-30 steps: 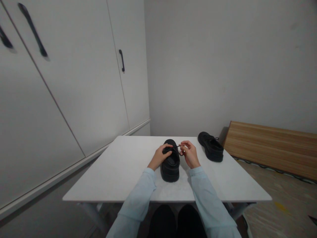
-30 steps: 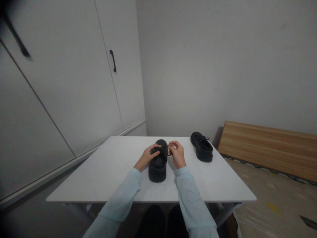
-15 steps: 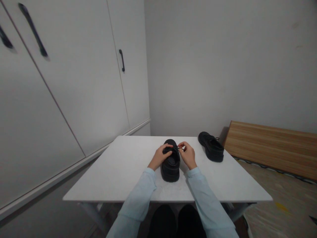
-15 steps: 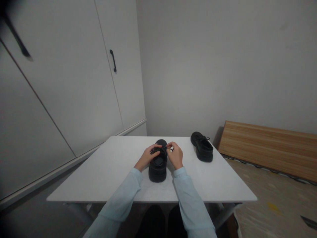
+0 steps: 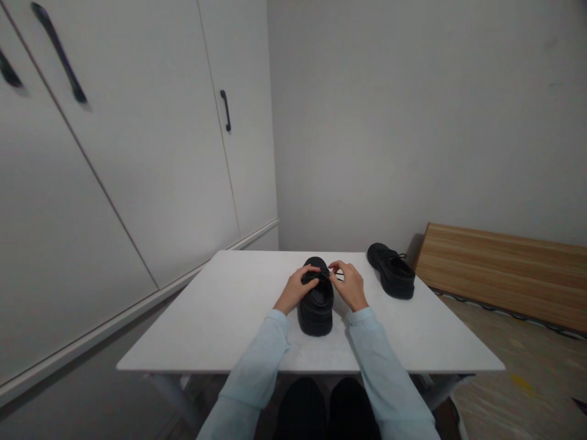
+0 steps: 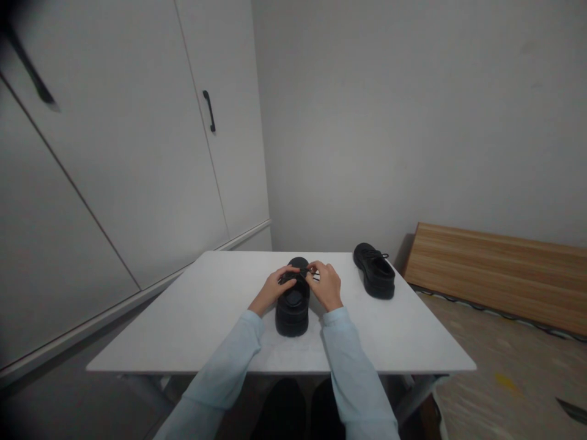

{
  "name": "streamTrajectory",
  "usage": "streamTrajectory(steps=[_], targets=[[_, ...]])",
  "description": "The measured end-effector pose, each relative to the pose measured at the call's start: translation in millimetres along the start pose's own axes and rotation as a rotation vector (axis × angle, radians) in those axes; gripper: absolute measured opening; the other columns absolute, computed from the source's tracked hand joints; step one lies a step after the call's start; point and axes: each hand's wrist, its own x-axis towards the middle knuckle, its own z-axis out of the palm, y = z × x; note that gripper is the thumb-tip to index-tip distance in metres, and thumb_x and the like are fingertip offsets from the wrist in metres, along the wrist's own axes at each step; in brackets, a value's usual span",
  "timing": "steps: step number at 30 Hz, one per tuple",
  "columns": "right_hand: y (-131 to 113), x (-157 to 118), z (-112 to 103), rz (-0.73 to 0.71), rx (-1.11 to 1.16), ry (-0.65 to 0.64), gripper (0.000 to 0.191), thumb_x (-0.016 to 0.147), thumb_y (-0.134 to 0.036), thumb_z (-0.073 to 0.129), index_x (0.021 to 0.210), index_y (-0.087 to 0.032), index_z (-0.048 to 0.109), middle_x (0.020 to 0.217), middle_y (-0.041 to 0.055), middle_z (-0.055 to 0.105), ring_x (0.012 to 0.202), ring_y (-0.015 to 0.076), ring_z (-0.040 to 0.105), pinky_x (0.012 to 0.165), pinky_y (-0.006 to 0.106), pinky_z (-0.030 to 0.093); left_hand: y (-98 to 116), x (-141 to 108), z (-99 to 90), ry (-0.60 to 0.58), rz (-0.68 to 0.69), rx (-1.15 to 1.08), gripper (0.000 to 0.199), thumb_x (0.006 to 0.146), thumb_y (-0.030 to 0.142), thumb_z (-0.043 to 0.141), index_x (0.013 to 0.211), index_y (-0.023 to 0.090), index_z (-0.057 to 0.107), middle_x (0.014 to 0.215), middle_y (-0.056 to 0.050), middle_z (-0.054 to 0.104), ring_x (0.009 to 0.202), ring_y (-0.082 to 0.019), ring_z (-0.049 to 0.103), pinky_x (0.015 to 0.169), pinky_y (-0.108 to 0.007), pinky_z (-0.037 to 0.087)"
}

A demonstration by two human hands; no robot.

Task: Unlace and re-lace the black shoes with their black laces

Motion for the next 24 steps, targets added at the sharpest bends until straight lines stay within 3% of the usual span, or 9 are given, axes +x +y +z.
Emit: streamTrajectory(steps=[4,7,13,18,21,24], targets=[[9,2,1,0.004,0.263,-0.093,0.018,0.078,-0.024,0.055,0.093,-0.022,0.063,0.082,0.0022,0.062,0.08,0.0195,0.053,0.071,0.031,0.041,1,0,-0.2,-0.002,-0.01,-0.005,0.03,0.076,0.027,0.064,0.106,0.021,0.066,0.118,-0.008,0.064,0.12,-0.025,0.051,0.107,-0.04,0.032],[12,3,4,0.014,0.344,-0.047,0.017,0.078,-0.024,0.054,0.093,-0.02,0.063,0.083,0.0034,0.061,0.081,0.0196,0.053,0.073,0.033,0.042,1,0,-0.2,0.003,-0.016,-0.012,0.03,0.075,0.027,0.065,0.105,0.021,0.067,0.118,-0.008,0.064,0.12,-0.026,0.051,0.107,-0.041,0.031],[18,3,4,0.055,0.192,0.146,0.018,0.08,-0.019,0.048,0.092,-0.019,0.061,0.086,0.008,0.061,0.086,0.0236,0.051,0.079,0.038,0.043,1,-1,0.3,0.005,-0.034,-0.071,0.032,0.075,0.029,0.066,0.106,0.022,0.067,0.119,-0.008,0.063,0.118,-0.026,0.052,0.104,-0.04,0.035],[24,1,-2,0.206,-0.072,0.261,0.039,0.069,-0.011,0.05,0.107,-0.016,0.059,0.103,0.0134,0.056,0.1,0.0297,0.047,0.089,0.048,0.039,8,-3,0.8,0.031,-0.035,-0.084,0.03,0.077,0.033,0.064,0.104,0.021,0.067,0.118,-0.008,0.064,0.115,-0.025,0.054,0.101,-0.037,0.038],[23,0,0,0.167,-0.066,0.205,0.055,0.065,-0.011,0.052,0.12,-0.018,0.053,0.123,0.0153,0.046,0.116,0.0336,0.039,0.097,0.053,0.034,15,-2,0.1,0.07,-0.038,-0.112,0.028,0.082,0.037,0.057,0.1,0.019,0.068,0.109,-0.008,0.067,0.107,-0.022,0.058,0.096,-0.034,0.041],[20,-2,6,0.031,0.094,0.062,0.06,0.067,-0.011,0.049,0.126,-0.022,0.048,0.134,0.011,0.041,0.128,0.0308,0.032,0.107,0.053,0.026,18,0,-1.8,0.18,-0.045,-0.121,0.028,0.085,0.038,0.052,0.092,0.017,0.068,0.098,-0.007,0.068,0.098,-0.02,0.061,0.089,-0.031,0.044]])
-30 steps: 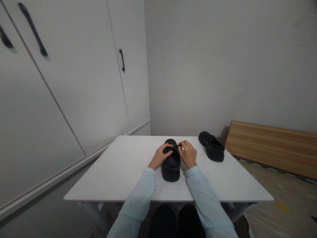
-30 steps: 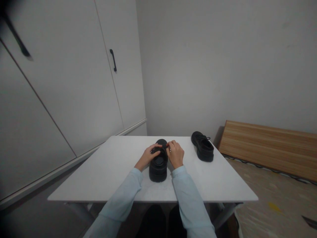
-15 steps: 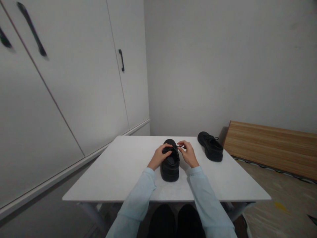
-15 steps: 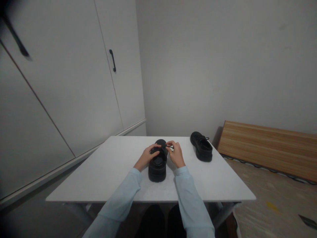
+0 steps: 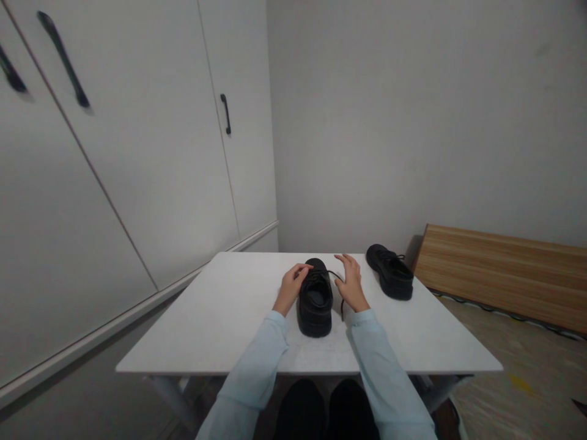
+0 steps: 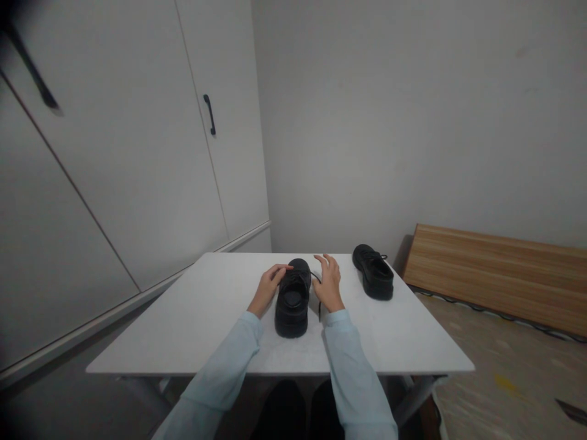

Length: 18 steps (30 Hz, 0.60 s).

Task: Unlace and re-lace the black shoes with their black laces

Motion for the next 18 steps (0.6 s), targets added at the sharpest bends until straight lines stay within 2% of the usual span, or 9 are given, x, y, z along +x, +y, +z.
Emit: streamTrajectory(steps=[4,8,10,13,18], targets=[[-1,-3,7,-0.045,0.233,-0.19,0.054,0.076,-0.018,0.046,0.13,-0.025,0.045,0.143,0.0062,0.036,0.14,0.0268,0.019,0.114,0.052,0.015,-5,4,-3.2,0.183,-0.009,0.036,0.021,0.079,0.036,0.059,0.084,0.017,0.065,0.091,-0.006,0.068,0.089,-0.018,0.061,0.08,-0.028,0.045],[-4,-5,10,0.021,0.321,-0.31,0.05,0.081,-0.034,0.052,0.13,-0.025,0.044,0.142,0.0073,0.041,0.141,0.0293,0.018,0.113,0.055,0.013,-12,6,-4.9,0.243,-0.049,0.049,0.021,0.072,0.035,0.066,0.083,0.017,0.065,0.078,-0.003,0.066,0.074,-0.015,0.059,0.067,-0.025,0.044],[-4,-5,12,0.04,0.343,-0.341,0.052,0.08,-0.037,0.055,0.129,-0.024,0.045,0.14,0.0086,0.044,0.138,0.0292,0.028,0.112,0.054,0.017,-14,6,-4.5,0.22,-0.071,0.046,0.023,0.069,0.036,0.068,0.081,0.016,0.065,0.072,-0.002,0.064,0.068,-0.014,0.057,0.064,-0.025,0.042],[-3,-6,15,0.023,0.375,-0.353,0.051,0.077,-0.031,0.058,0.126,-0.021,0.047,0.134,0.0105,0.049,0.128,0.0263,0.042,0.111,0.048,0.025,-15,5,-3.0,0.125,-0.091,0.048,0.025,0.067,0.038,0.07,0.077,0.016,0.067,0.071,-0.002,0.064,0.064,-0.013,0.054,0.063,-0.025,0.041],[1,-6,17,0.006,0.368,-0.347,0.051,0.075,-0.023,0.057,0.125,-0.019,0.049,0.131,0.0122,0.05,0.126,0.026,0.044,0.11,0.046,0.027,-15,3,-2.2,0.001,-0.077,0.08,0.024,0.067,0.037,0.07,0.076,0.015,0.069,0.072,-0.003,0.065,0.066,-0.013,0.052,0.063,-0.025,0.038]])
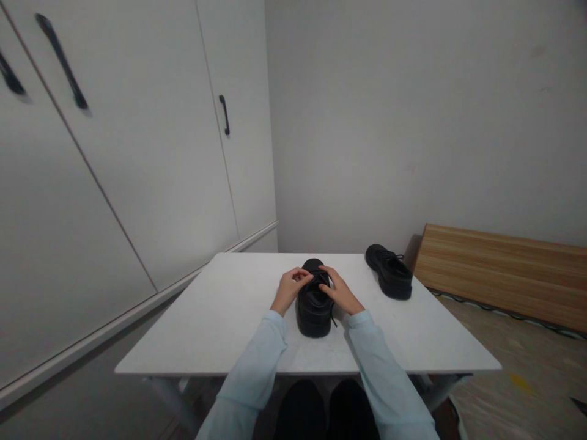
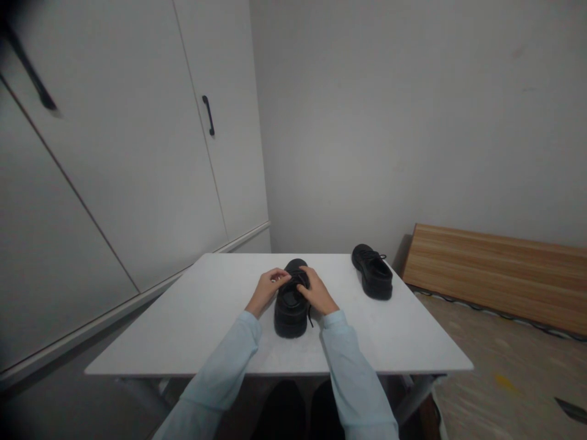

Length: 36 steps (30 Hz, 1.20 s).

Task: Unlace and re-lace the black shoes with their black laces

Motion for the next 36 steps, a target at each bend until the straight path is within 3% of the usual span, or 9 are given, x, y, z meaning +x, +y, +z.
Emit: streamTrajectory(steps=[16,36], targets=[[-6,-1,-2,-0.043,-0.023,-0.004,0.052,0.07,-0.015,0.053,0.122,-0.021,0.049,0.128,0.0093,0.052,0.122,0.0249,0.046,0.108,0.045,0.031,-1,0,0.9,-0.002,-0.003,-0.015,0.025,0.069,0.038,0.069,0.074,0.014,0.07,0.074,-0.005,0.068,0.071,-0.017,0.058,0.067,-0.028,0.042],[-12,0,-3,-0.064,-0.037,-0.025,0.052,0.065,-0.011,0.052,0.117,-0.02,0.051,0.12,0.0084,0.056,0.116,0.0252,0.05,0.104,0.043,0.035,9,-3,6.3,-0.014,0.054,-0.041,0.02,0.081,0.036,0.056,0.074,0.018,0.055,0.073,-0.001,0.06,0.075,-0.016,0.058,0.071,-0.026,0.044]])
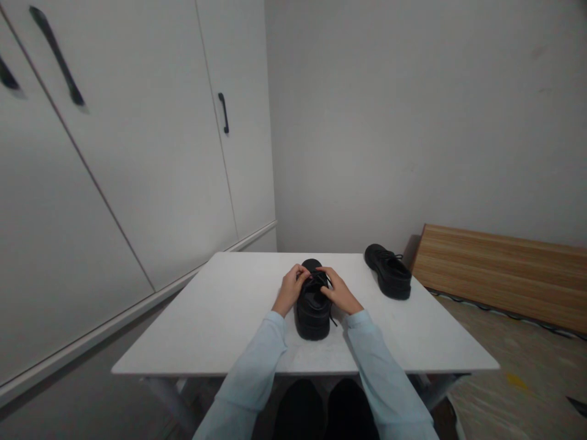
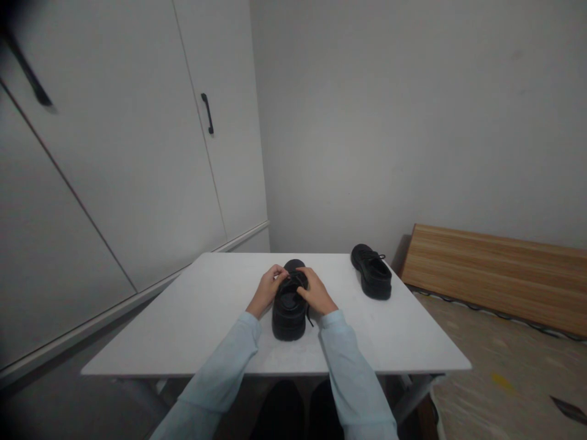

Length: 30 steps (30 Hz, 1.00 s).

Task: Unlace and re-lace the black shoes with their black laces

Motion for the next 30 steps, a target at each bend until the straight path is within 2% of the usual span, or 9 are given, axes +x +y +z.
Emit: streamTrajectory(steps=[5,9,14,18,21,25,28,30], targets=[[0.3,-0.1,-0.3,0.007,-0.003,0.0,0.052,0.066,-0.011,0.052,0.117,-0.02,0.052,0.12,0.0084,0.056,0.116,0.0249,0.05,0.104,0.043,0.035,3.2,-0.4,-1.6,-0.042,-0.075,-0.141,0.025,0.074,0.04,0.064,0.08,0.017,0.055,0.075,-0.001,0.059,0.074,-0.015,0.059,0.07,-0.025,0.045],[-0.7,0.0,-0.2,0.017,0.001,0.013,0.051,0.066,-0.012,0.052,0.116,-0.02,0.052,0.12,0.0079,0.057,0.115,0.0253,0.051,0.104,0.044,0.035,5.7,-2.6,-4.6,-0.08,-0.152,-0.289,0.034,0.065,0.031,0.071,0.089,0.019,0.052,0.078,0.0,0.06,0.078,-0.014,0.06,0.073,-0.025,0.045],[-2.9,0.6,-0.4,0.03,-0.007,0.019,0.05,0.065,-0.012,0.052,0.115,-0.019,0.052,0.118,0.0087,0.058,0.114,0.025,0.051,0.104,0.043,0.035,2.8,-2.1,-7.6,0.002,-0.134,-0.426,0.031,0.064,0.025,0.07,0.084,0.019,0.048,0.085,0.0,0.062,0.079,-0.013,0.06,0.077,-0.026,0.045],[-4.2,0.7,-0.6,0.038,-0.009,0.021,0.05,0.065,-0.012,0.052,0.114,-0.02,0.053,0.117,0.0078,0.059,0.113,0.025,0.052,0.103,0.043,0.036,5.1,-1.3,-6.2,0.04,-0.08,-0.406,0.031,0.065,0.029,0.07,0.078,0.02,0.043,0.084,0.0,0.062,0.082,-0.014,0.061,0.081,-0.028,0.046],[-4.4,0.7,-0.6,0.041,-0.005,0.026,0.05,0.065,-0.012,0.052,0.114,-0.02,0.053,0.117,0.0077,0.059,0.113,0.025,0.053,0.103,0.044,0.036,8.1,-0.9,-4.7,0.053,-0.057,-0.368,0.029,0.069,0.031,0.066,0.078,0.02,0.042,0.086,0.0,0.06,0.075,-0.013,0.061,0.078,-0.029,0.047],[-4.0,0.4,-0.7,0.037,0.003,0.025,0.05,0.065,-0.012,0.052,0.114,-0.02,0.053,0.118,0.0076,0.059,0.114,0.0249,0.052,0.103,0.043,0.036,6.7,0.7,-6.3,0.085,-0.031,-0.267,0.017,0.069,0.023,0.06,0.077,0.019,0.046,0.082,0.0,0.058,0.074,-0.012,0.058,0.076,-0.027,0.046],[-4.0,0.1,-1.1,0.038,0.01,0.027,0.05,0.065,-0.013,0.051,0.115,-0.02,0.053,0.118,0.0075,0.058,0.114,0.0247,0.052,0.104,0.043,0.036,4.4,1.3,-8.7,0.049,-0.023,-0.194,0.011,0.065,0.016,0.056,0.074,0.018,0.051,0.077,0.0,0.057,0.078,-0.013,0.056,0.076,-0.025,0.044],[-4.6,-0.2,-1.5,0.046,0.013,0.024,0.05,0.065,-0.012,0.051,0.115,-0.02,0.053,0.119,0.0077,0.058,0.115,0.0247,0.051,0.104,0.043,0.035,4.3,0.7,-9.6,0.012,-0.034,-0.171,0.014,0.063,0.015,0.054,0.076,0.017,0.053,0.077,0.0,0.057,0.076,-0.013,0.055,0.073,-0.024,0.043]])
